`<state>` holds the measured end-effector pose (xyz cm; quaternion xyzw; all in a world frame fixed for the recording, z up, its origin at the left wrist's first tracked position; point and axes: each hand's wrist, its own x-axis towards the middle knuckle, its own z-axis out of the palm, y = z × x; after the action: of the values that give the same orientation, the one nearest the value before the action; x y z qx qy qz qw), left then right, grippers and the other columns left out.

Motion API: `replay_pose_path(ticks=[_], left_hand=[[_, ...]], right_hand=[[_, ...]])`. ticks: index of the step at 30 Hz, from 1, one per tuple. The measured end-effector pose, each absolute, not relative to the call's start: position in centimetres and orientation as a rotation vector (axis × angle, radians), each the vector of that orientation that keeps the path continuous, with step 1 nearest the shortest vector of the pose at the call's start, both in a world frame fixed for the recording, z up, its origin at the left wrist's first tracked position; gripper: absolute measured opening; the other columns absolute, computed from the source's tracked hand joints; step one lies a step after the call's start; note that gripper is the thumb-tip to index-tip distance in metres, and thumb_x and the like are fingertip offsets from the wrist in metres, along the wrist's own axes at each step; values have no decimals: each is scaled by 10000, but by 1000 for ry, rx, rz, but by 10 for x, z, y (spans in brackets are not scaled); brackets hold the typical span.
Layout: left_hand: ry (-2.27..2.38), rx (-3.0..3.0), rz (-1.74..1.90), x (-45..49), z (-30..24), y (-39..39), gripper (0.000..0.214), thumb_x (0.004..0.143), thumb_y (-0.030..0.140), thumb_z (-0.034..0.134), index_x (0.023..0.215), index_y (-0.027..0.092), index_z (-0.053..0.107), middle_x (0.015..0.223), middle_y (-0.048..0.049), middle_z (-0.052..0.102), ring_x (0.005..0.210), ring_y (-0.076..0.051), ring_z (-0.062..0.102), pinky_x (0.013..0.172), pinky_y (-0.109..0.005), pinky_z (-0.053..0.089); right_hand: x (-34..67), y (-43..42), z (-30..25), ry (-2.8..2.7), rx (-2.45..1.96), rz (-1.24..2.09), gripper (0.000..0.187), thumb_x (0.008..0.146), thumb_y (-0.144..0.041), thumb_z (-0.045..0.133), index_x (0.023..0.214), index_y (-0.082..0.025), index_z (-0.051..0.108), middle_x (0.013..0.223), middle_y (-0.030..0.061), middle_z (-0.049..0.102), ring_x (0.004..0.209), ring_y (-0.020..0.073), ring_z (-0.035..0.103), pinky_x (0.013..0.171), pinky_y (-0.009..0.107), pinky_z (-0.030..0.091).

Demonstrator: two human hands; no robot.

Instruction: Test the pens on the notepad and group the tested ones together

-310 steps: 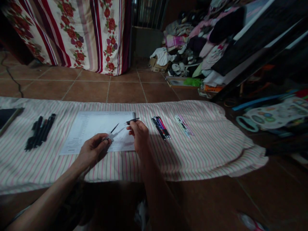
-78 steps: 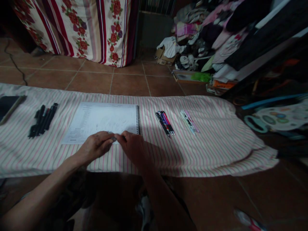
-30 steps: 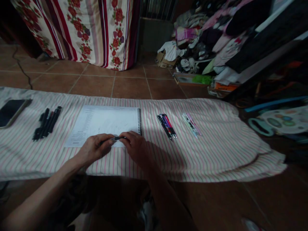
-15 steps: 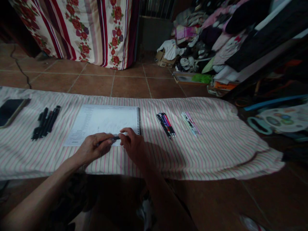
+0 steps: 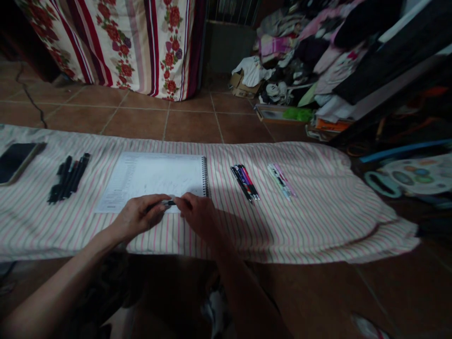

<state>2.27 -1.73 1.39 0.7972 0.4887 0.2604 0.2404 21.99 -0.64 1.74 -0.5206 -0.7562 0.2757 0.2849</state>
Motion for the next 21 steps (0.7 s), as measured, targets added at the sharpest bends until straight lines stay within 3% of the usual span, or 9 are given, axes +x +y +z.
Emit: replay_pose_path(ticks=[2, 4, 7, 9, 12, 18, 21], left_hand=[[1309, 2202, 692, 23, 14, -17, 307, 905, 288, 445, 1128, 193, 633, 996, -63, 721, 892, -187, 667, 778, -291, 498], [1324, 2176, 696, 23, 15, -16, 294, 904, 283, 446, 1098, 202, 651, 976, -59, 725, 873, -184, 669, 760, -286, 498], [1377, 2107, 729, 23, 14, -14, 280, 892, 283, 468, 1082, 213, 661, 919, -42, 731, 783, -168, 667, 698, -272, 492], [1405, 2057, 724, 23, 13, -13, 281, 894, 298, 463, 1075, 215, 662, 799, -15, 724, 668, -148, 644, 637, -262, 479], [1412, 2019, 691, 22, 12, -14, 289, 900, 327, 452, 1056, 210, 666, 696, 2, 693, 593, -136, 609, 592, -258, 463], [1429, 2077, 710, 23, 13, -16, 347, 889, 323, 479, 1191, 197, 594, 801, -34, 715, 722, -166, 652, 672, -282, 493], [1363, 2112, 721, 25, 16, -17, 312, 898, 299, 461, 1148, 206, 621, 957, -56, 722, 828, -172, 664, 735, -283, 500]], right_hand=[[219, -7, 17, -2015, -1439, 717, 346, 906, -395, 464, 668, -189, 609, 486, -22, 608, 491, 114, 605, 547, 215, 394], [218, -7, 16, -1995, -1451, 720, 311, 906, -393, 466, 736, -193, 632, 531, -15, 638, 526, 126, 626, 565, 224, 417], [216, -6, 12, -1980, -1336, 636, 218, 869, -350, 546, 1008, -200, 622, 845, 40, 712, 756, 162, 669, 686, 259, 482], [216, -5, 11, -1995, -1226, 529, 212, 851, -283, 577, 1044, -200, 606, 973, 68, 682, 856, 176, 646, 757, 285, 493], [215, -3, 11, -2037, -1131, 459, 106, 862, -193, 540, 919, -204, 629, 895, 62, 669, 835, 179, 623, 773, 306, 492], [217, -1, 12, -2104, -1184, 423, 133, 881, -231, 519, 827, -198, 636, 794, 42, 673, 770, 164, 620, 732, 278, 459], [216, -3, 14, -2132, -1309, 464, 240, 907, -276, 478, 742, -189, 628, 720, 36, 665, 698, 152, 618, 662, 258, 434]])
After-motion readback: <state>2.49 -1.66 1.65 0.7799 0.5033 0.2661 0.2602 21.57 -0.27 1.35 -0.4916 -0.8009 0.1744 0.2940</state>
